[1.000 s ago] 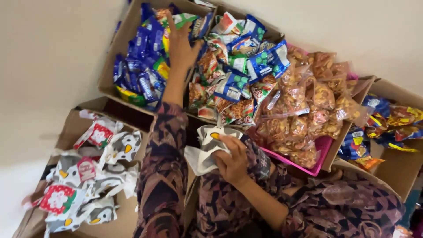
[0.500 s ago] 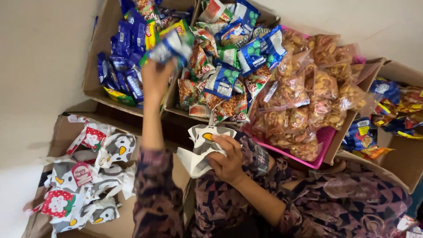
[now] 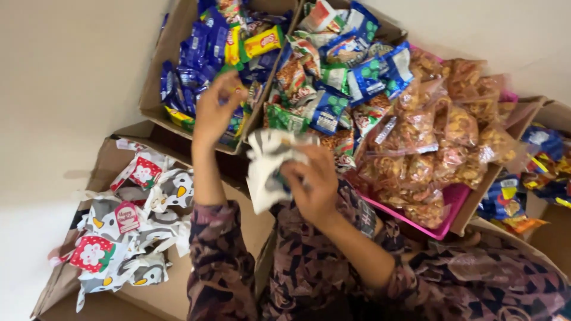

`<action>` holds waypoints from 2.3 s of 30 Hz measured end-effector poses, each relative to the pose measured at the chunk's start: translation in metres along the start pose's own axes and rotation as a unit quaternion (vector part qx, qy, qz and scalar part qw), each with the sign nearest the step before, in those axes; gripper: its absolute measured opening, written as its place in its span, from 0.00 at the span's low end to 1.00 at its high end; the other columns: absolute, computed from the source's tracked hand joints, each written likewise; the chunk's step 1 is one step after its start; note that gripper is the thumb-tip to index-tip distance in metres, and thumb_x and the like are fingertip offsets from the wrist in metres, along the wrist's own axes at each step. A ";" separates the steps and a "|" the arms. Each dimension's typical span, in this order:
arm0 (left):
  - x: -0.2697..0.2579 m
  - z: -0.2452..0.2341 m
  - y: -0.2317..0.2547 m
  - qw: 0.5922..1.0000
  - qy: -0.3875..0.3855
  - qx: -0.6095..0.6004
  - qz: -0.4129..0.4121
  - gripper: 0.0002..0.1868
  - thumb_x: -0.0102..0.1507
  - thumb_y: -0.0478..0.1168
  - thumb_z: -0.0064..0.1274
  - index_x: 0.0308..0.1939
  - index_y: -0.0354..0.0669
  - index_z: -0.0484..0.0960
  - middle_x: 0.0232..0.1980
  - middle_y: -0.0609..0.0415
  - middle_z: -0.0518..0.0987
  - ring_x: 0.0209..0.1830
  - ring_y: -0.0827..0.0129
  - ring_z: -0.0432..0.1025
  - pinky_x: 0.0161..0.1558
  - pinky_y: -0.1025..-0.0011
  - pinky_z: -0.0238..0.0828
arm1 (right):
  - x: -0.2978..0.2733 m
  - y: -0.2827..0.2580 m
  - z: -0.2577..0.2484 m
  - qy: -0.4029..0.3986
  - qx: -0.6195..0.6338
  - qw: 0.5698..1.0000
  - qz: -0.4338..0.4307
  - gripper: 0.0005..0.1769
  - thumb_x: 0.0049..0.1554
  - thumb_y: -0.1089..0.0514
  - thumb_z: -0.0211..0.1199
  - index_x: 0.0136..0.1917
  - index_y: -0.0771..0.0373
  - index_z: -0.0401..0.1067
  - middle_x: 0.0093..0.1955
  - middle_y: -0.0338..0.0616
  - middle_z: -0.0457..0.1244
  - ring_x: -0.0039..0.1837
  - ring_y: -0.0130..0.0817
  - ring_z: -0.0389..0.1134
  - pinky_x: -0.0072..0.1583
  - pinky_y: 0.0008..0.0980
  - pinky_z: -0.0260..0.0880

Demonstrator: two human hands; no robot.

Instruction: Packing individual snack packets into small decorative paper bags for gifts or souvenirs.

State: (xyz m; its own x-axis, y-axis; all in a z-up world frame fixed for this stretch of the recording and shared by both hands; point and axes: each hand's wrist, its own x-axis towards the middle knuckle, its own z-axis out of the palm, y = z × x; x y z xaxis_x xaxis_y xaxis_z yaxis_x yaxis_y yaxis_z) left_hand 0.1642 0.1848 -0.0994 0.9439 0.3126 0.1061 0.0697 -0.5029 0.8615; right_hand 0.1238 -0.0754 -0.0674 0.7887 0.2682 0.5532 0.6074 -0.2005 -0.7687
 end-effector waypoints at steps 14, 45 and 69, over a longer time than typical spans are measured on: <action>0.120 0.125 -0.173 0.939 -0.012 0.337 0.061 0.19 0.63 0.44 0.51 0.57 0.46 0.67 0.51 0.42 0.72 0.53 0.45 0.66 0.55 0.44 0.56 | 0.087 0.089 0.073 -0.072 -0.078 0.985 0.136 0.04 0.59 0.59 0.68 0.49 0.54 0.76 0.55 0.42 0.69 0.63 0.47 0.66 0.64 0.46 0.60; -0.306 0.059 0.234 0.994 -0.099 0.003 0.044 0.27 0.54 0.55 0.70 0.47 0.37 0.87 0.61 0.40 0.75 0.55 0.49 0.70 0.60 0.56 0.65 | -0.143 -0.090 -0.167 -0.111 0.303 0.862 0.390 0.15 0.58 0.63 0.68 0.58 0.72 0.76 0.56 0.49 0.64 0.59 0.37 0.65 0.64 0.42 0.67; -0.362 0.080 0.179 0.983 -0.158 -0.058 0.069 0.19 0.56 0.37 0.61 0.52 0.42 0.82 0.60 0.44 0.77 0.51 0.45 0.75 0.55 0.56 0.72 | -0.192 -0.131 -0.207 -0.194 -0.081 0.954 0.213 0.18 0.56 0.55 0.70 0.59 0.53 0.71 0.45 0.45 0.74 0.45 0.50 0.75 0.45 0.46 0.73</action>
State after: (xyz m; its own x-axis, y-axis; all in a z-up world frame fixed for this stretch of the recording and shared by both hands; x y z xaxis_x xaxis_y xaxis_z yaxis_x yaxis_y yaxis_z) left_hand -0.1390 -0.0832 -0.0232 0.9963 -0.0264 0.0815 -0.0851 -0.4226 0.9023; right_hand -0.0872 -0.2953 -0.0067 0.8914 0.4528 0.0174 0.2720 -0.5038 -0.8199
